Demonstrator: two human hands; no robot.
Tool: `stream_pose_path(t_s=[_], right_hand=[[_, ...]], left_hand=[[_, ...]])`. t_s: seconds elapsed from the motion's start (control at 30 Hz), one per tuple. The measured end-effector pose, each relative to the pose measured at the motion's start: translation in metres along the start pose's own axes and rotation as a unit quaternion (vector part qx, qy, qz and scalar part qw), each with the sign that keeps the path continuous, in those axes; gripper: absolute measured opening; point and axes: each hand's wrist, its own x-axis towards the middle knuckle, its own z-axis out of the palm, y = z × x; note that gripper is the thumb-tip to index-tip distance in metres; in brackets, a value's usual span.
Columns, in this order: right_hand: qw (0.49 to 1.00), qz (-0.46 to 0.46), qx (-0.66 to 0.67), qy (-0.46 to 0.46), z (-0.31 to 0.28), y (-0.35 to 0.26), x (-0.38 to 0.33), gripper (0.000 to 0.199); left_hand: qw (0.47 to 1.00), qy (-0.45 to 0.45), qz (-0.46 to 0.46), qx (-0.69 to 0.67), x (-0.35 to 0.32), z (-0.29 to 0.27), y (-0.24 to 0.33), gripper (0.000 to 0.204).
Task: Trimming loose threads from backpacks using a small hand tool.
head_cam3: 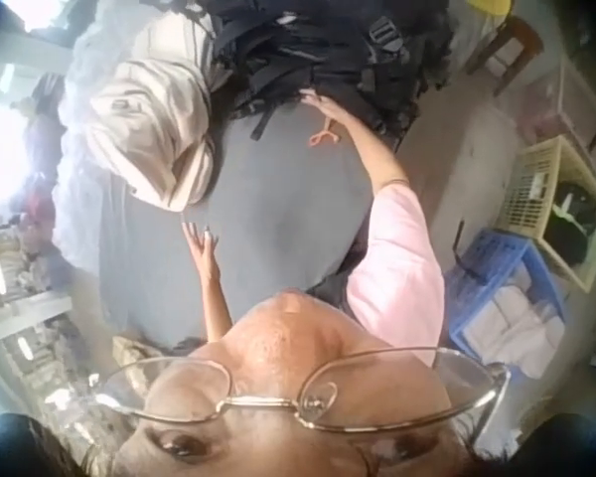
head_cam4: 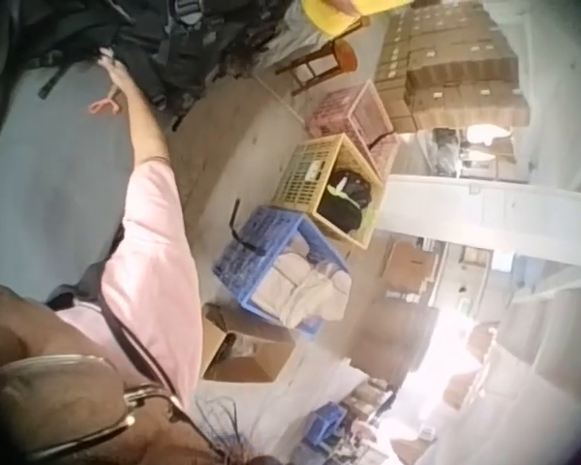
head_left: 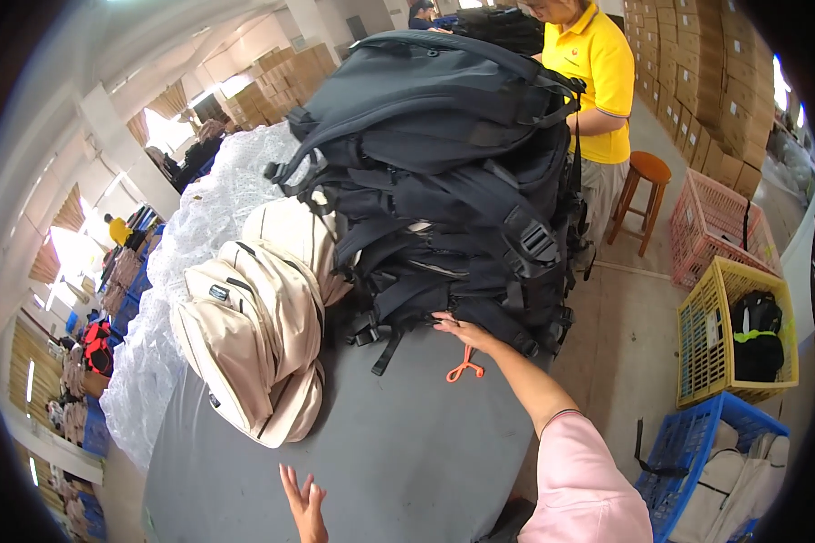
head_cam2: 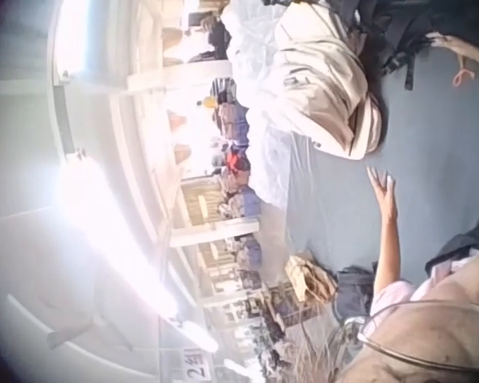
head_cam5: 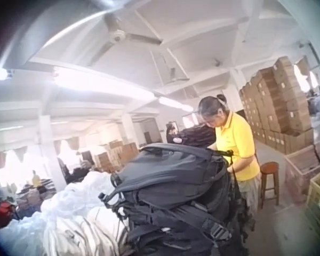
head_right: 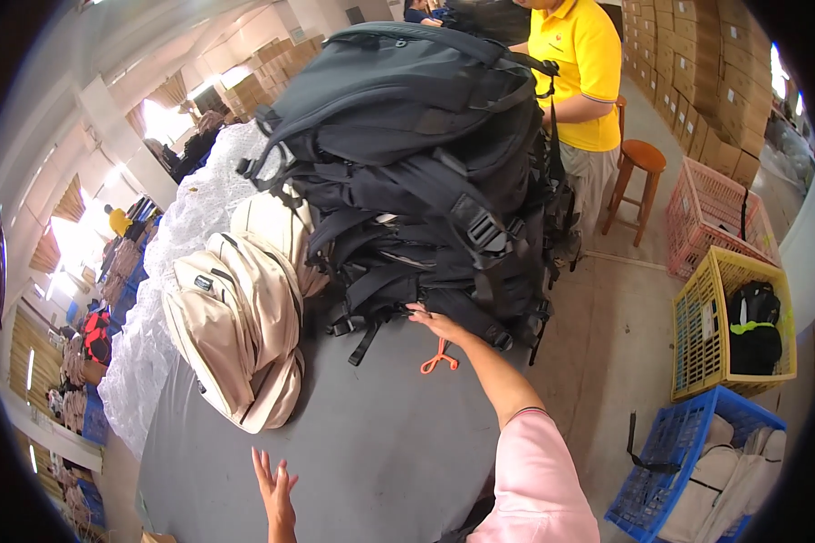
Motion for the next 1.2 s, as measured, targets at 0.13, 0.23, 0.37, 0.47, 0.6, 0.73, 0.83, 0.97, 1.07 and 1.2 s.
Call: stream_pose_path(t_s=[0.13,0.23,0.37,0.47,0.6,0.73,0.83,0.97,1.07,1.2], right_hand=[[0.997,0.047,-0.061,0.012,-0.025,-0.011,0.006,0.056],[0.994,0.074,-0.075,0.033,-0.049,-0.019,0.010,0.052],[0.982,0.097,-0.111,0.114,-0.051,-0.034,0.013,0.045],[0.972,0.010,-0.180,0.153,-0.047,0.007,0.016,0.040],[0.934,0.013,-0.322,0.151,0.011,-0.002,-0.019,0.041],[0.955,0.099,-0.267,0.088,0.059,-0.021,-0.087,0.037],[0.964,0.223,-0.140,0.039,0.133,-0.061,-0.138,0.035],[0.975,0.096,-0.191,-0.055,0.226,-0.031,-0.179,0.034],[0.976,0.121,-0.128,-0.130,0.300,-0.010,-0.193,0.030],[0.930,0.309,-0.020,-0.200,0.361,0.000,-0.225,0.025]], left_hand=[[0.999,-0.005,-0.042,-0.031,-0.033,-0.051,-0.079,0.084],[0.994,0.037,-0.093,-0.037,-0.087,-0.063,-0.098,0.082],[0.980,0.107,-0.149,-0.072,-0.168,-0.087,-0.159,0.075],[0.971,0.127,-0.189,-0.074,-0.205,-0.097,-0.200,0.073],[0.956,0.139,-0.247,-0.079,-0.186,-0.076,-0.161,0.068],[0.987,-0.003,-0.159,-0.039,-0.166,-0.070,-0.165,0.065],[0.985,-0.047,-0.153,-0.059,-0.168,-0.063,-0.165,0.063],[0.986,-0.100,-0.132,-0.024,-0.169,-0.046,-0.157,0.054],[0.989,-0.102,-0.094,-0.043,-0.191,-0.048,-0.157,0.053],[0.997,-0.017,-0.061,0.034,-0.228,-0.083,-0.162,0.047]])
